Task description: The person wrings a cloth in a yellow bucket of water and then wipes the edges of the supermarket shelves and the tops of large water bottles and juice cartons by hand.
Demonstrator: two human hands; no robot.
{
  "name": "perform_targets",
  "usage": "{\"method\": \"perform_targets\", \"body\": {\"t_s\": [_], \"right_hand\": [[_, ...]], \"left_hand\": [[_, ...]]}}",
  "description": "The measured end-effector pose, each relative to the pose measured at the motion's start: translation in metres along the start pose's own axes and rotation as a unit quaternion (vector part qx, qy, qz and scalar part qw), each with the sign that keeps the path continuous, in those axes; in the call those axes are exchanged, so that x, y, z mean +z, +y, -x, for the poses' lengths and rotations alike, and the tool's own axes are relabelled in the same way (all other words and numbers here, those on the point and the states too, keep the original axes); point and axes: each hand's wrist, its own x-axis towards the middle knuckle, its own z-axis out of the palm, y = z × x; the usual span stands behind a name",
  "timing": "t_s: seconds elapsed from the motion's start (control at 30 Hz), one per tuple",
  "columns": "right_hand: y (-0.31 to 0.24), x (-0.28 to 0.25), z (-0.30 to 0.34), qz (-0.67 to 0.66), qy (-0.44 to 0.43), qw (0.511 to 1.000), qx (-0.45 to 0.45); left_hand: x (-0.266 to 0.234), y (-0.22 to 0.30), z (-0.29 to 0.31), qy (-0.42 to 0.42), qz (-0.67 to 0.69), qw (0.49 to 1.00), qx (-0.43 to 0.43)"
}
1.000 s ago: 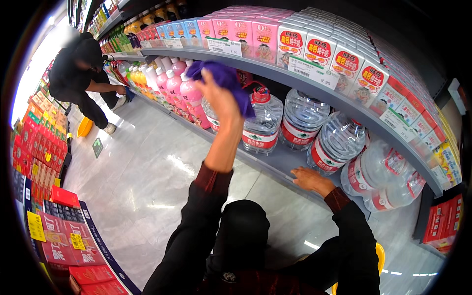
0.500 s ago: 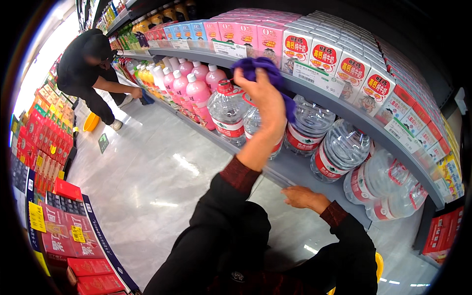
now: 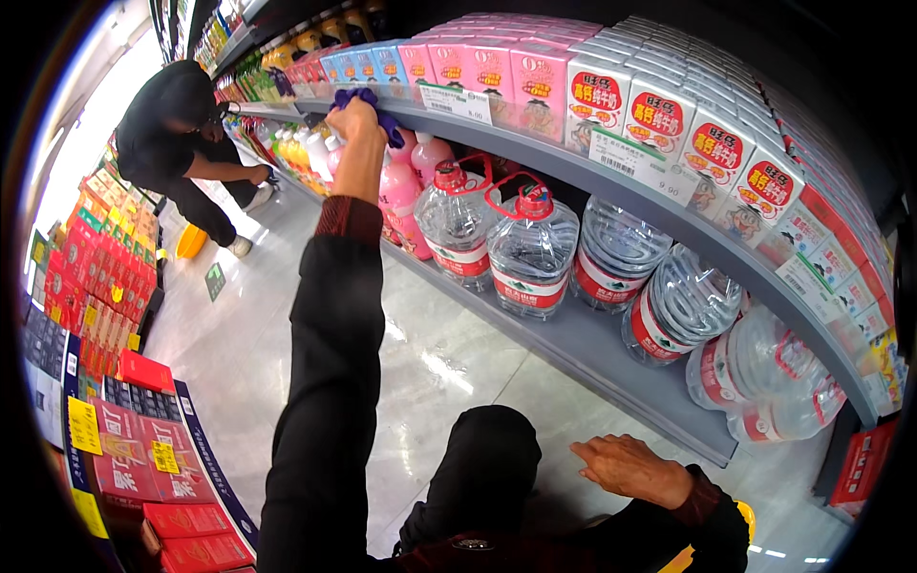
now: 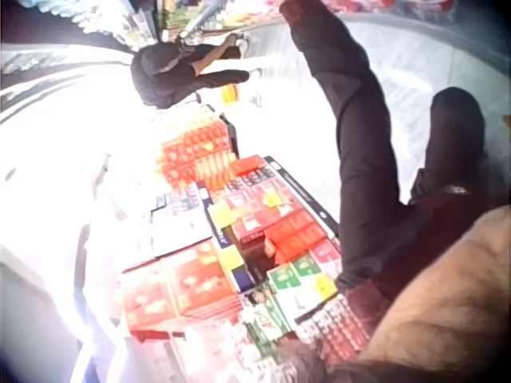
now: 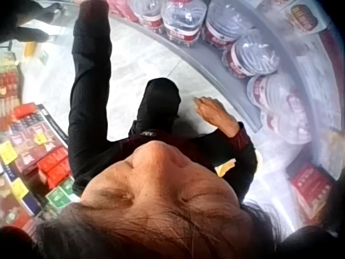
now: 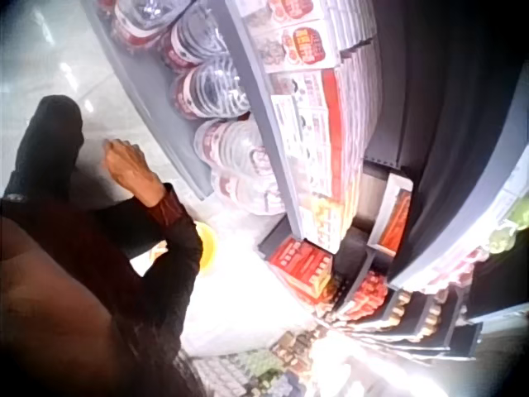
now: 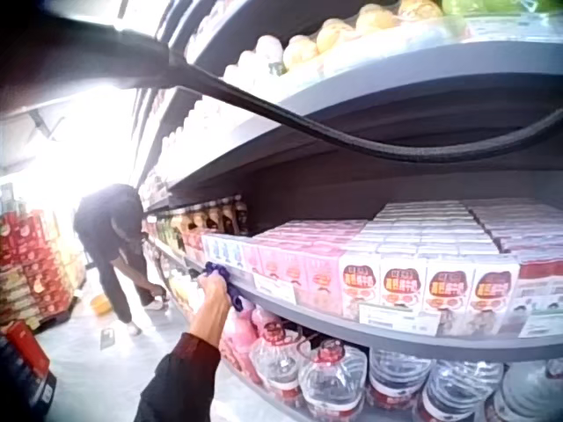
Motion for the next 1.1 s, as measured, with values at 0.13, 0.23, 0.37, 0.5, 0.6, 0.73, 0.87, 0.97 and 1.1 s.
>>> {"method": "perform_targets", "body": {"t_s": [0.13, 0.23, 0.37, 0.5, 0.6, 0.73, 0.87, 0.97, 1.1], "right_hand": [[0.004, 0.002, -0.012, 0.01, 0.026, 1.0, -0.009], [0.002, 0.005, -0.017, -0.001, -0.001, 1.0, -0.024], [0.008, -0.01, -0.024, -0.047, 0.124, 0.988, -0.078], [-0.003, -0.091, -0.045, 0.15, 0.341, 0.925, -0.076], [-0.013, -0.151, -0.053, 0.219, 0.446, 0.866, -0.061], [-0.014, -0.197, -0.073, 0.364, 0.515, 0.774, -0.05], [-0.002, -0.221, -0.094, 0.436, 0.527, 0.729, -0.01], [0.006, -0.225, -0.107, 0.465, 0.52, 0.717, 0.026], [0.009, -0.221, -0.115, 0.495, 0.497, 0.711, 0.044]], "left_hand": [[0.004, -0.007, 0.083, -0.02, -0.05, 0.998, 0.02], [-0.004, 0.019, 0.145, -0.096, -0.09, 0.991, -0.016], [-0.004, 0.027, 0.131, -0.133, -0.054, 0.988, -0.056], [-0.023, 0.013, 0.049, -0.115, -0.081, 0.989, -0.049], [-0.018, 0.005, 0.017, -0.101, -0.083, 0.99, -0.053], [-0.027, -0.015, -0.042, -0.061, -0.096, 0.993, 0.005], [-0.023, -0.012, -0.048, -0.087, -0.024, 0.995, -0.034], [-0.032, -0.012, -0.089, -0.065, -0.021, 0.998, -0.009], [-0.044, -0.013, -0.13, -0.047, -0.026, 0.999, 0.004]]}}
